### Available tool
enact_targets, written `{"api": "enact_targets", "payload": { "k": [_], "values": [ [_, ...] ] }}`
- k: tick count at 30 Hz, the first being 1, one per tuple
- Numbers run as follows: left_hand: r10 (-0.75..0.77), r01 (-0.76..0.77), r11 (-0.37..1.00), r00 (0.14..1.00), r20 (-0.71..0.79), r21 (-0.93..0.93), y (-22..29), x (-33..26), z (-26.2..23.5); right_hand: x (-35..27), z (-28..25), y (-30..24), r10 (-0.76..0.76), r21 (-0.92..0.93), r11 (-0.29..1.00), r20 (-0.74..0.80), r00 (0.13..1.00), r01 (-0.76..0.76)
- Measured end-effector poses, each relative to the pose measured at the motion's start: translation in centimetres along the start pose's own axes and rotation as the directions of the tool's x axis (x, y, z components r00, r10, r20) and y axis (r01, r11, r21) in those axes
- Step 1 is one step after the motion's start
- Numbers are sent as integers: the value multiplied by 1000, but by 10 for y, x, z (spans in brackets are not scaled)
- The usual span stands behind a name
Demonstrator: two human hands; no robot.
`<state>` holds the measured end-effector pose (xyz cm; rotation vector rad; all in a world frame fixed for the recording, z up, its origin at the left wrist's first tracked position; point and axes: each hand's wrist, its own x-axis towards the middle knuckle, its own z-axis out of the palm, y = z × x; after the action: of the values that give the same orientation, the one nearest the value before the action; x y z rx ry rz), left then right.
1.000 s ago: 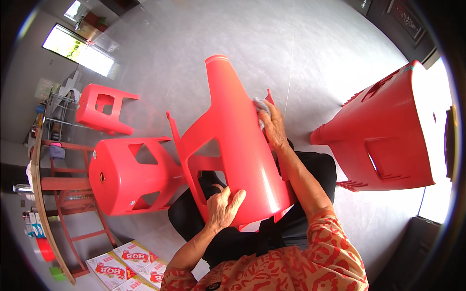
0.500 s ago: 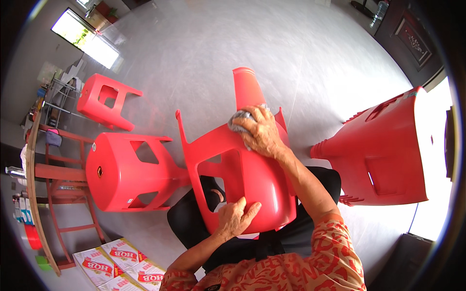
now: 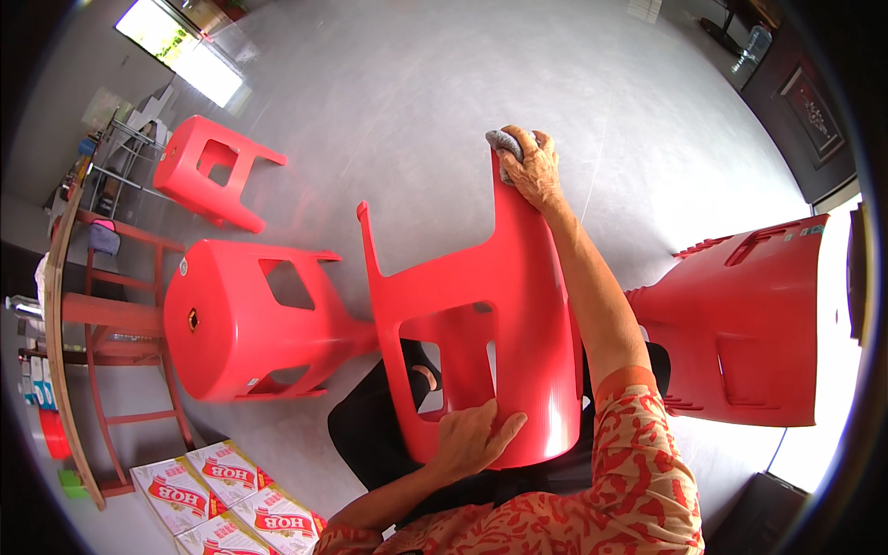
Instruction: The person sits on the floor and wipes a red plastic stool with a cloth. They clean the underside, legs, and seat of the stool, turning it over to access different surfaces. The person then moves the stool to the side and repeats the cleaning process on a second red plastic stool.
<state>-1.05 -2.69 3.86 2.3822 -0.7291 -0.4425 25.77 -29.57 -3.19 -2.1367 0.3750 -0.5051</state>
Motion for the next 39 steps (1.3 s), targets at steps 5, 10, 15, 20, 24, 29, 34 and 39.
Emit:
{"api": "enact_targets", "payload": {
  "k": [5, 10, 15, 20, 24, 29, 34, 39],
  "values": [
    [-2, 1, 1000, 999, -41, -22, -2, 2, 3, -39, -12, -11, -209, -21, 978, 0, 978, 209],
    [-27, 28, 1000, 999, -47, 11, 9, 7, 3, -101, -26, 12, -403, -162, 901, 37, 915, 403],
    [-31, 33, 999, 998, -58, 35, 13, 6, 6, -182, -70, -30, -178, 30, 984, 138, 974, 175],
    [-31, 33, 998, 999, -36, 49, 13, 6, 12, -224, -87, -49, -241, -150, 953, 155, 958, 264],
    [-37, 37, 997, 999, 7, 65, 14, 10, 8, -191, -77, -43, -322, -186, 922, 113, 940, 338],
    [-60, 59, 996, 998, 20, 67, 17, 15, 8, -140, -48, -60, -231, -377, 899, 21, 973, 221],
    [-100, 97, 994, 994, 46, 51, 13, 13, 11, -150, -20, -83, -456, -556, 693, 155, 876, 459],
    [-116, 116, 993, 990, 85, 9, 13, 11, 10, -171, 22, -102, -593, -489, 532, 368, 716, 691]
  ]
}}
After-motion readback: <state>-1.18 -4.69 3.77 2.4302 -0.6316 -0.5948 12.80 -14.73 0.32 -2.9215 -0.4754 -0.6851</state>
